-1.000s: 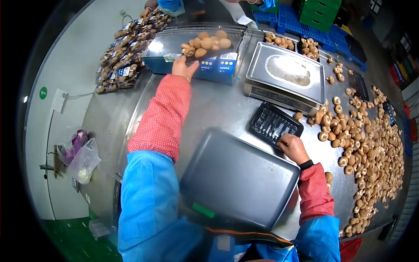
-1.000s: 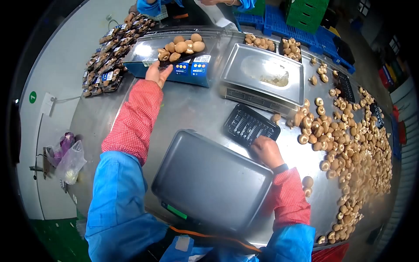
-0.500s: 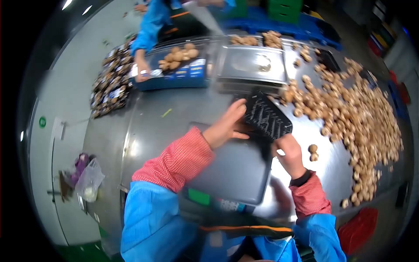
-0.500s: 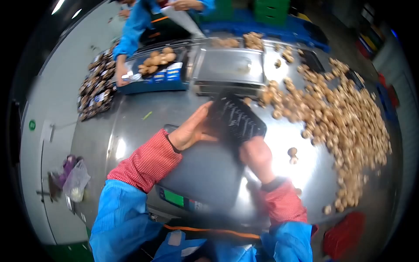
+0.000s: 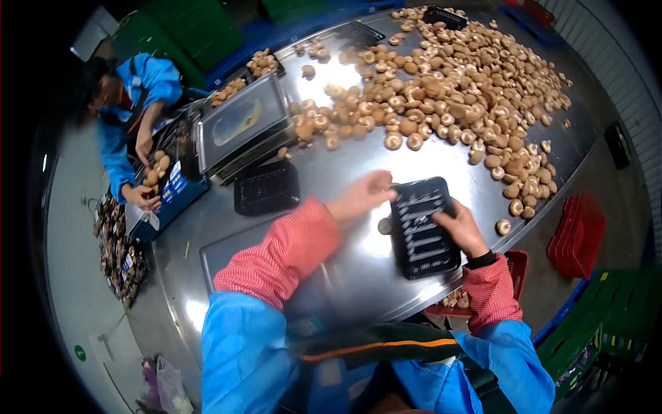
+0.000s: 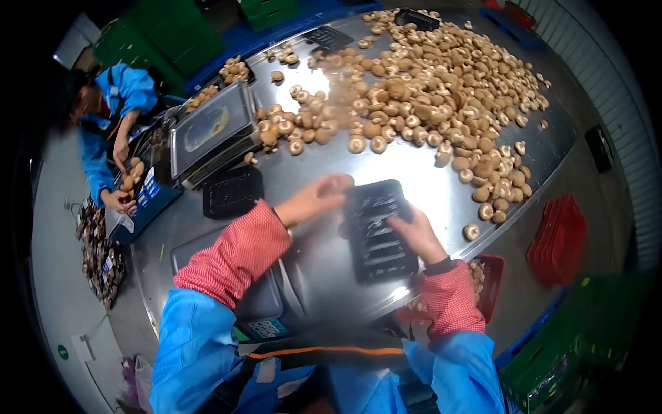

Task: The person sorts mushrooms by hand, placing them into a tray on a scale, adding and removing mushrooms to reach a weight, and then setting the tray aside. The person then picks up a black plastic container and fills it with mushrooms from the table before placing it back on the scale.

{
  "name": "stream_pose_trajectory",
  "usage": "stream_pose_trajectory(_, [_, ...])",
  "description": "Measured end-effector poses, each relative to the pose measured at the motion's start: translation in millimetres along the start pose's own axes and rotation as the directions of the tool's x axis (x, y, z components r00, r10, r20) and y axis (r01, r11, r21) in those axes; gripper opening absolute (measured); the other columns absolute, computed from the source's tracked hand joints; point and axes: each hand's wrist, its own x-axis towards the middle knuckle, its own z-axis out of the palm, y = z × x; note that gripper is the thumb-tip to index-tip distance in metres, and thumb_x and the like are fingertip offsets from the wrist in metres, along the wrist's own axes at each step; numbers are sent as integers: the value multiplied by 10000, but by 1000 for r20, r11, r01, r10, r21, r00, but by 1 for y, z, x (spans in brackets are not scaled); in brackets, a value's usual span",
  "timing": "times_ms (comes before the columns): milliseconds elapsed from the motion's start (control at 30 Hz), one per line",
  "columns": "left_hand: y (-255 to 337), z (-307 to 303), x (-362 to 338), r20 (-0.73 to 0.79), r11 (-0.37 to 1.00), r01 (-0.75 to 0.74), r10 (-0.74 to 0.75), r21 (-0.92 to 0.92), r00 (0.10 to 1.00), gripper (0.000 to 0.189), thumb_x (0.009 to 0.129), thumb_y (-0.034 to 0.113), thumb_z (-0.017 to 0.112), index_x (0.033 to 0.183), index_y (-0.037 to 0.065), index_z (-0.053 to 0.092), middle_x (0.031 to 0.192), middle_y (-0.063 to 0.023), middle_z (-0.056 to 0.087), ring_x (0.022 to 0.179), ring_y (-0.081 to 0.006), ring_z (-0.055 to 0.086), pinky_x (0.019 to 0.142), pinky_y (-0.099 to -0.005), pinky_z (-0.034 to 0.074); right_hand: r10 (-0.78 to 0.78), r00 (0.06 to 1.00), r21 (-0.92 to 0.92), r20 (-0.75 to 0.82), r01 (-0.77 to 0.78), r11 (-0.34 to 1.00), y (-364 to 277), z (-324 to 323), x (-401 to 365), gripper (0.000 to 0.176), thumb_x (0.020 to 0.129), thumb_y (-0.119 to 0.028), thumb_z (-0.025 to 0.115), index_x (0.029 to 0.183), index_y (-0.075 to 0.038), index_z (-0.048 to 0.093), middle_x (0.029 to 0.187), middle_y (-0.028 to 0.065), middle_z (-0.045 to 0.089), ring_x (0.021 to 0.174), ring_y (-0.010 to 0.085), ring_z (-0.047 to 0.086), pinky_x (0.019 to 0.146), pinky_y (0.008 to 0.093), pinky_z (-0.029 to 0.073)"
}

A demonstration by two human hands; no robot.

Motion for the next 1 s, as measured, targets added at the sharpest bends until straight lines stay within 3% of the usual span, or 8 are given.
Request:
stream_pose_trajectory(67, [6, -32, 28, -239, 979, 202, -193, 14, 952, 848, 845, 358, 761, 1490, 44, 310, 1296, -160, 571, 1200, -228, 549, 1011, -356, 446, 44, 973, 64, -226, -30, 997, 33, -44, 22, 397, 876, -71, 626, 1251, 33, 546, 1067, 119, 681, 950, 207, 645, 861, 339, 512])
stream_pose_trajectory(167, [-108, -118, 97, -532, 977, 147, -42, 156, 846, 1061, 722, 310, 877, 1508, 3, 234, 1373, -221, 496, 1234, -292, 522, 1017, -381, 451, -260, 876, -382, -406, 95, 919, 63, -86, 59, 296, 854, -97, 589, 1124, 18, 553, 982, 238, 677, 911, 382, 671, 800, 424, 520])
stream_pose_trajectory(200, [-86, -122, 95, -574, 961, 275, -203, 41, 793, 1148, 687, 284, 902, 1519, -15, 170, 1423, -226, 440, 1263, -288, 498, 1045, -386, 432, -256, 867, -471, -429, 28, 882, 69, -90, 73, 299, 854, -126, 577, 1121, 5, 545, 960, 265, 670, 916, 450, 641, 799, 485, 510])
stream_pose_trajectory(300, [-82, -135, 114, -519, 964, 206, -264, -168, 813, 1292, 639, 194, 910, 1537, 5, 0, 1473, -230, 346, 1335, -323, 400, 1063, -368, 431, -271, 822, -539, -501, -51, 841, 62, -75, 107, 327, 860, -137, 565, 1151, 4, 517, 929, 282, 666, 882, 474, 635, 788, 538, 497])
stream_pose_trajectory(567, [-95, -146, 166, -306, 812, 70, 137, 579, 942, 1278, 532, 284, 946, 1546, 93, 192, 1415, -229, 470, 1285, -324, 506, 1054, -381, 437, -310, 831, -541, -462, 13, 841, 61, -34, 183, 378, 867, -96, 562, 1219, 23, 490, 822, 295, 651, 767, 489, 631, 689, 548, 507])
stream_pose_trajectory(700, [-56, -105, 171, -155, 860, -82, 184, 503, 971, 1299, 569, 214, 950, 1554, 101, 111, 1472, -229, 400, 1351, -327, 434, 1101, -381, 388, -336, 857, -465, -390, 131, 875, 51, -18, 210, 402, 874, -82, 585, 1254, 23, 504, 856, 306, 649, 806, 479, 638, 696, 522, 512])
stream_pose_trajectory(833, [-50, -52, 181, -43, 993, -119, 119, -12, 992, 1228, 584, 147, 931, 1545, 133, 166, 1422, -208, 436, 1254, -300, 509, 955, -357, 510, -383, 859, -453, -340, 208, 867, 72, -7, 236, 412, 892, -148, 596, 1267, 0, 510, 914, 288, 662, 876, 461, 643, 773, 500, 514])
stream_pose_trajectory(1000, [-29, -4, 159, -270, 971, -117, 172, 208, 947, 1058, 625, 13, 858, 1504, 85, 273, 1385, -187, 439, 1194, -290, 523, 971, -399, 489, -212, 905, -171, -369, 158, 973, 82, -14, 229, 431, 990, -324, 495, 1274, -5, 551, 1048, 286, 650, 987, 416, 636, 855, 446, 497])
